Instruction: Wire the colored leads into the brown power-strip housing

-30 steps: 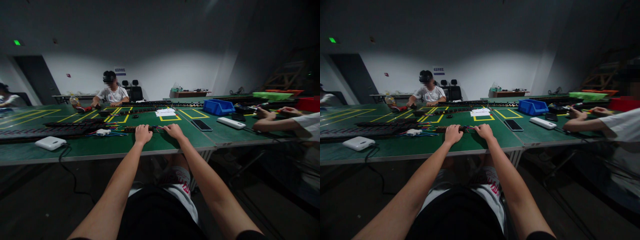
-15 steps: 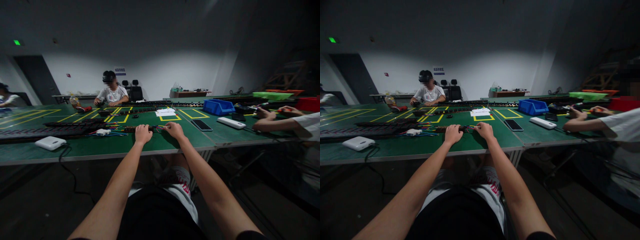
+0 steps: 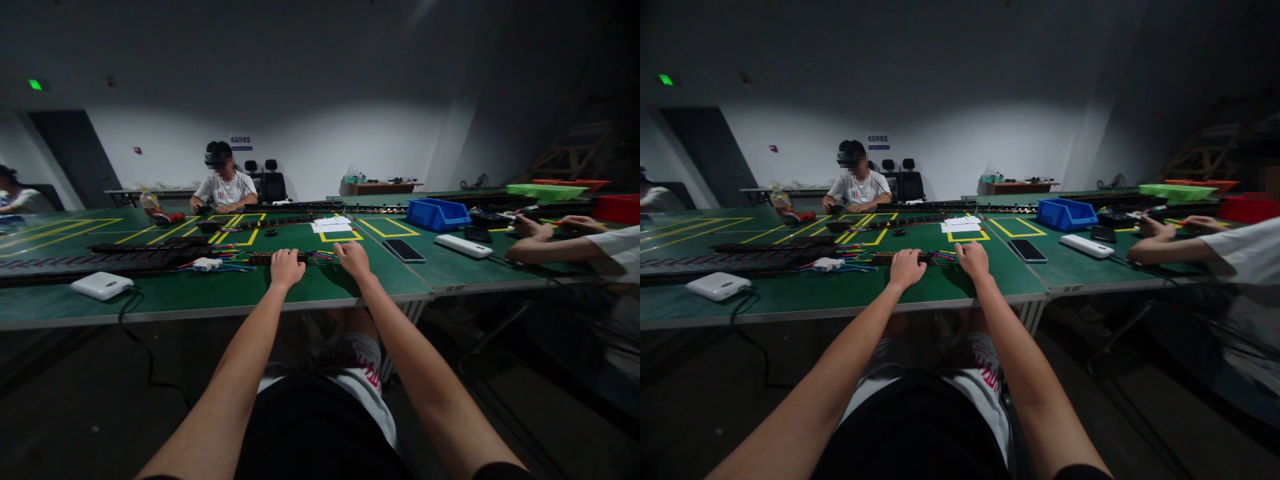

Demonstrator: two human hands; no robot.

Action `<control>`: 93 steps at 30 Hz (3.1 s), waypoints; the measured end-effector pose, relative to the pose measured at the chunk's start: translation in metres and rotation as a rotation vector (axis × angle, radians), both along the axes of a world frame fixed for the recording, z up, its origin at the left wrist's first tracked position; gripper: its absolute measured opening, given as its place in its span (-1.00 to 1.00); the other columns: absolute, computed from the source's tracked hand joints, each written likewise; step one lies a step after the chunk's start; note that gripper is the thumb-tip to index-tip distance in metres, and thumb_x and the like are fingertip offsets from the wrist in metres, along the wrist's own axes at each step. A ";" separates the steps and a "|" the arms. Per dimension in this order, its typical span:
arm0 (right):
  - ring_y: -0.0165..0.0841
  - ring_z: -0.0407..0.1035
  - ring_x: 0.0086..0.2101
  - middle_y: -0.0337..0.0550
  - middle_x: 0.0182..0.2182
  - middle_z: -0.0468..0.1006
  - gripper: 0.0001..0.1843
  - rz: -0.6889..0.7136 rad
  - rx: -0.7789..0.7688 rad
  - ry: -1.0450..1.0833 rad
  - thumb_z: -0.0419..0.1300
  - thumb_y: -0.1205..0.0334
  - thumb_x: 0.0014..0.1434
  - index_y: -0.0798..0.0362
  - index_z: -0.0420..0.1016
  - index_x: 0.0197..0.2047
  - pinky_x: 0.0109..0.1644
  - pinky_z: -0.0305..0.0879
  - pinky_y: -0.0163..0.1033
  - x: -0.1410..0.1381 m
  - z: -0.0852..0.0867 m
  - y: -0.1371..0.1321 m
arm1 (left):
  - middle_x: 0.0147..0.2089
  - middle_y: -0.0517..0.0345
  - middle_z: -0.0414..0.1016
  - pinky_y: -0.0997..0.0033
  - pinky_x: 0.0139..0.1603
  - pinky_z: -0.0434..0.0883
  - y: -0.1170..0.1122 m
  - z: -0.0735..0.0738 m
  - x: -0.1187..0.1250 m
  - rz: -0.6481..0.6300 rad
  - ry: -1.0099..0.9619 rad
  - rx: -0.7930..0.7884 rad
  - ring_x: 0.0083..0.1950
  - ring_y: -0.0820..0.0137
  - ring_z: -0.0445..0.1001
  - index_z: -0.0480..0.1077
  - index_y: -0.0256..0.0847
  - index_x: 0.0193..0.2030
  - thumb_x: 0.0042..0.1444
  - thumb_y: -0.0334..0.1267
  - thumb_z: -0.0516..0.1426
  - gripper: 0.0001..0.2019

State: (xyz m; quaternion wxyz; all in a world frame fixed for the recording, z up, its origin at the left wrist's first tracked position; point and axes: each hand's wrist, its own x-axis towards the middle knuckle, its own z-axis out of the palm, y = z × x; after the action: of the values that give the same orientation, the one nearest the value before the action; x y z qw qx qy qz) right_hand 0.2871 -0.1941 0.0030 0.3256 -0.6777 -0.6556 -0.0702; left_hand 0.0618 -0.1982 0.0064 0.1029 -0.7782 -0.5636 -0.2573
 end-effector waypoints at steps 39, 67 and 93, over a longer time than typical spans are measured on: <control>-0.29 0.38 -0.20 -0.13 -0.24 0.51 -0.83 0.141 0.082 0.123 0.23 0.30 0.14 0.03 0.56 -0.16 -0.13 0.26 -0.26 0.004 -0.014 0.011 | 0.07 -0.14 0.56 0.06 0.28 0.31 0.003 -0.003 0.001 0.022 0.018 0.037 0.17 0.06 0.43 0.51 -0.23 0.10 0.24 -0.23 0.09 -0.65; -0.29 0.49 -0.27 -0.05 -0.31 0.66 -0.64 0.131 -0.074 0.041 0.10 0.08 0.39 0.03 0.69 -0.26 -0.25 0.18 -0.30 0.003 -0.008 0.009 | 0.08 -0.12 0.57 0.07 0.27 0.31 0.002 -0.003 0.002 0.038 0.021 0.033 0.17 0.07 0.42 0.50 -0.19 0.11 0.23 -0.22 0.09 -0.65; -0.26 0.49 -0.17 0.00 -0.21 0.66 -0.67 0.182 -0.006 0.027 0.11 0.12 0.39 0.06 0.68 -0.19 -0.08 0.27 -0.29 0.002 -0.010 0.012 | 0.08 -0.14 0.56 0.05 0.29 0.31 0.002 -0.003 0.000 0.017 0.012 0.033 0.17 0.06 0.43 0.50 -0.21 0.11 0.25 -0.21 0.08 -0.65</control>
State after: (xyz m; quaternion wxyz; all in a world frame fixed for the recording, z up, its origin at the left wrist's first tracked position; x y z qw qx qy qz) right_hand 0.2895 -0.1826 -0.0065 0.3374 -0.6171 -0.7103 -0.0295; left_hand 0.0622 -0.1959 0.0039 0.1213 -0.7730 -0.5654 -0.2609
